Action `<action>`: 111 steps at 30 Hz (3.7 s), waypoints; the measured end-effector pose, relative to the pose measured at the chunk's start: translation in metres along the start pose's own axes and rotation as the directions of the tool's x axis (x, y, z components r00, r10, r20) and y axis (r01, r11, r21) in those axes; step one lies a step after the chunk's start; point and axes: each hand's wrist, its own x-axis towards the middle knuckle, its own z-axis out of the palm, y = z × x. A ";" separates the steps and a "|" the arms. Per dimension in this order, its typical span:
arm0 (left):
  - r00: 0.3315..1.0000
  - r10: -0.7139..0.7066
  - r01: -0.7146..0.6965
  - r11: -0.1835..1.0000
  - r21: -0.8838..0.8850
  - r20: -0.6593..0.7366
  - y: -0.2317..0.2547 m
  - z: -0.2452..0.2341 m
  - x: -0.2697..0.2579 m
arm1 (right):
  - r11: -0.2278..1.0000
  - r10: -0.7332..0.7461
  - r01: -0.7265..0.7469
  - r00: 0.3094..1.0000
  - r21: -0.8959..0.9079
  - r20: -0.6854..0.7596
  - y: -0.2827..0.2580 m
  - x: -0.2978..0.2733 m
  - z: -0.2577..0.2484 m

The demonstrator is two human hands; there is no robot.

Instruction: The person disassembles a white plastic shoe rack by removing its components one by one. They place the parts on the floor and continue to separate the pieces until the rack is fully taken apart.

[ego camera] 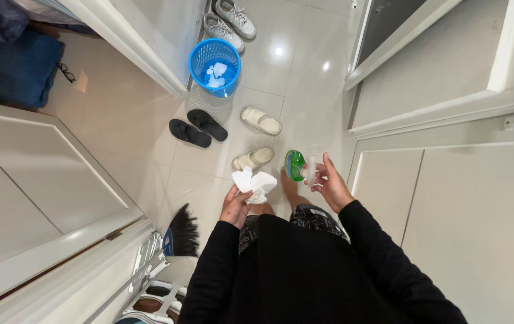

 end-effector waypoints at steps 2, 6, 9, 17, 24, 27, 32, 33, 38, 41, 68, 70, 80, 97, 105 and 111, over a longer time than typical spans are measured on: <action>1.000 -0.002 0.002 1.000 0.005 0.006 0.005 0.010 -0.001 | 1.000 -0.007 0.007 1.000 0.023 0.008 -0.003 0.000 -0.003; 0.999 -0.023 0.024 0.999 0.028 -0.034 0.011 0.027 -0.003 | 0.999 0.003 -0.004 0.999 0.048 0.032 -0.008 0.001 -0.007; 0.990 -0.087 0.091 0.996 0.028 -0.112 0.010 0.035 0.004 | 0.998 0.020 -0.021 0.999 0.057 0.025 -0.017 0.006 -0.012; 0.997 -0.009 0.011 1.000 0.029 -0.081 -0.007 0.074 0.073 | 0.998 0.013 -0.014 1.000 0.061 0.017 -0.063 0.053 -0.061; 0.967 -0.084 0.115 0.986 0.117 -0.242 0.008 0.171 0.152 | 1.000 0.007 -0.008 0.997 0.011 0.081 -0.129 0.113 -0.114; 0.983 -0.024 0.040 0.996 0.085 -0.183 0.020 0.211 0.185 | 1.000 0.018 -0.019 0.995 0.012 0.102 -0.173 0.136 -0.134; 0.987 0.062 -0.052 0.996 0.070 -0.146 0.047 0.260 0.234 | 0.999 0.005 -0.001 0.997 -0.050 0.080 -0.251 0.184 -0.151; 0.987 0.091 -0.085 0.995 0.052 -0.129 0.053 0.269 0.242 | 0.997 0.004 0.001 0.998 -0.076 0.070 -0.264 0.195 -0.151; 0.979 0.091 -0.106 0.991 -0.076 -0.183 0.103 0.314 0.310 | 0.992 -0.037 0.035 0.999 -0.124 -0.015 -0.333 0.275 -0.158; 0.980 0.104 -0.126 0.984 -0.127 -0.170 0.137 0.336 0.371 | 0.995 -0.057 0.048 0.994 -0.089 -0.098 -0.375 0.338 -0.158; 0.951 0.065 -0.023 0.990 0.142 -0.301 0.452 0.540 0.842 | 0.589 -0.549 0.319 0.832 -0.743 -0.078 -0.789 0.851 -0.167; 0.910 0.087 -0.029 0.989 0.148 -0.405 0.465 0.542 0.899 | 0.529 -0.547 0.364 0.837 -0.767 0.020 -0.827 0.929 -0.158; 0.819 0.038 -0.002 0.998 0.064 -0.572 0.405 0.557 1.130 | 0.347 -0.365 0.455 0.871 -0.820 0.328 -0.899 1.164 -0.150; 0.675 0.002 -0.034 0.999 -0.029 -0.738 0.498 0.469 1.406 | 0.192 -0.257 0.565 0.818 -0.803 0.514 -0.803 1.467 -0.077; 0.698 -0.047 0.107 0.993 0.039 -0.715 0.506 0.452 1.398 | 0.195 -0.217 0.604 0.795 -0.772 0.567 -0.778 1.497 -0.059; 0.731 -0.090 0.148 0.989 0.029 -0.677 0.480 0.468 1.371 | 0.166 -0.159 0.590 0.807 -0.790 0.569 -0.768 1.506 -0.057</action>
